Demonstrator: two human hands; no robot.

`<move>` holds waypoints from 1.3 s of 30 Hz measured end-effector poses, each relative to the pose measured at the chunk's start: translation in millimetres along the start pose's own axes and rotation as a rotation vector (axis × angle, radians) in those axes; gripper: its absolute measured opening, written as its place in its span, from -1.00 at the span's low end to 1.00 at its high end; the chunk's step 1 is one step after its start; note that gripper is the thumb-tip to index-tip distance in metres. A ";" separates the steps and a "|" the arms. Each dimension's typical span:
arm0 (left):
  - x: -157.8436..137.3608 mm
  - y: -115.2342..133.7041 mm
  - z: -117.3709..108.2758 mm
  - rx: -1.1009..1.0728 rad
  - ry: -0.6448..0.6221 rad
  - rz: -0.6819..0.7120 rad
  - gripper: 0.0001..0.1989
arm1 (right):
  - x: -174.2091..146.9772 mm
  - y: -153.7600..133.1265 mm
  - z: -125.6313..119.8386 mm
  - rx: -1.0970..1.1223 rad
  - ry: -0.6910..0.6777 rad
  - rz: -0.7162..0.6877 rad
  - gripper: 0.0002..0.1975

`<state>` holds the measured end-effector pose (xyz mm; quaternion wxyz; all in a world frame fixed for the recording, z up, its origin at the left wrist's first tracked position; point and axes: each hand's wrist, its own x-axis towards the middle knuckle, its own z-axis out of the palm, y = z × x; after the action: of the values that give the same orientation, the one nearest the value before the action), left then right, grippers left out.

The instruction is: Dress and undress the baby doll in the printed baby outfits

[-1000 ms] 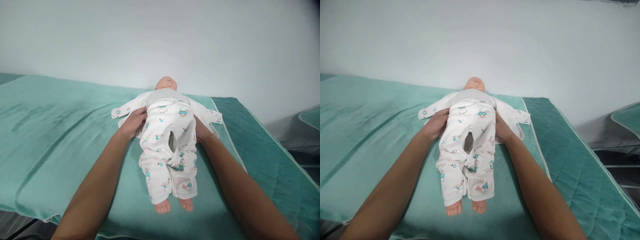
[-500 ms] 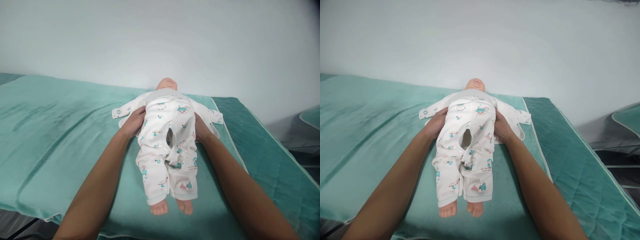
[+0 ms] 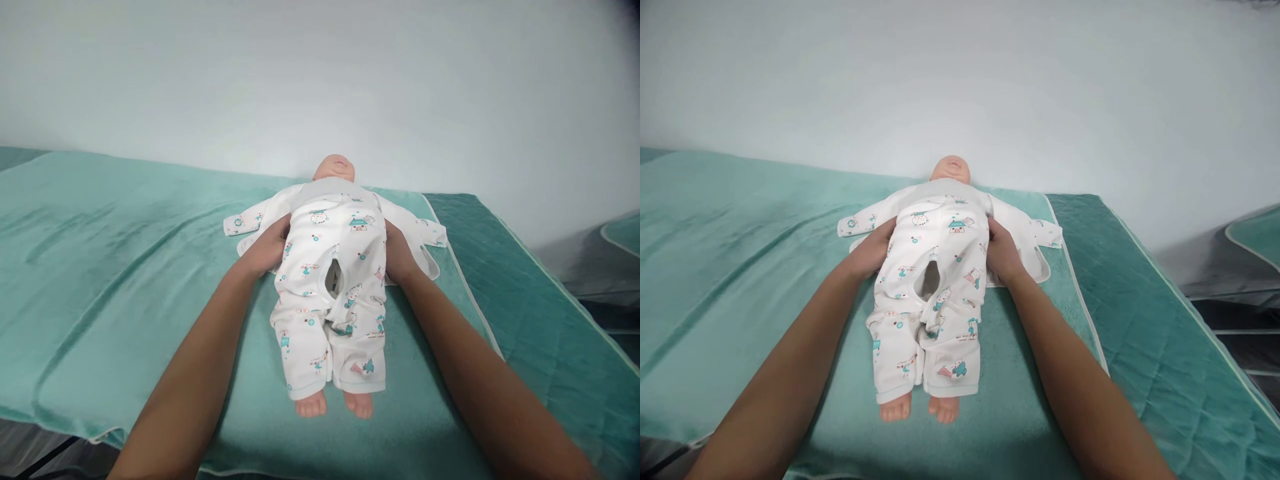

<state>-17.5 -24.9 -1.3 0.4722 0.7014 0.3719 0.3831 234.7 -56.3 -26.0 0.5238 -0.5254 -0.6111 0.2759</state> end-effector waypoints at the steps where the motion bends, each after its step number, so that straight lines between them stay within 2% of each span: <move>1: -0.7 0.7 0.0 0.005 -0.008 0.017 -0.53 | -0.4 -0.9 0.4 -0.016 0.014 -0.003 -0.70; 6: -2.8 5.6 -0.5 0.051 0.000 0.046 -0.55 | -3.5 -2.3 2.9 -0.020 0.043 -0.029 -0.64; 10: -1.1 2.4 -1.3 0.108 0.034 0.044 -0.67 | -2.9 1.9 3.6 -0.031 0.088 0.040 -0.71; 15: 4.9 -12.4 1.1 0.104 0.212 -0.038 -0.71 | 3.7 10.0 3.1 0.131 0.215 0.068 -0.78; 18: 7.9 -16.9 3.3 0.019 0.316 0.024 -0.68 | 5.0 10.8 3.1 0.165 0.263 0.045 -0.81; 22: 9.3 -11.8 4.4 0.011 0.417 0.125 -0.80 | 3.4 8.2 3.8 0.114 0.249 -0.019 -0.82; 28: 14.4 -3.7 1.5 0.060 0.317 0.184 -0.88 | 7.7 -0.6 2.2 0.072 0.185 -0.059 -0.82; 34: 21.3 -3.0 -10.5 0.046 0.138 0.112 -0.85 | 21.7 -5.4 0.1 0.137 0.052 -0.076 -0.85; 39: 22.1 1.3 -17.5 0.057 0.033 0.077 -0.79 | 25.5 -4.0 -2.3 0.223 -0.117 -0.074 -0.83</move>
<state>-23.4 0.9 8.6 0.4310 0.7219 0.3631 0.4016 238.0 -34.3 -12.8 0.5522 -0.4243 -0.6250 0.3528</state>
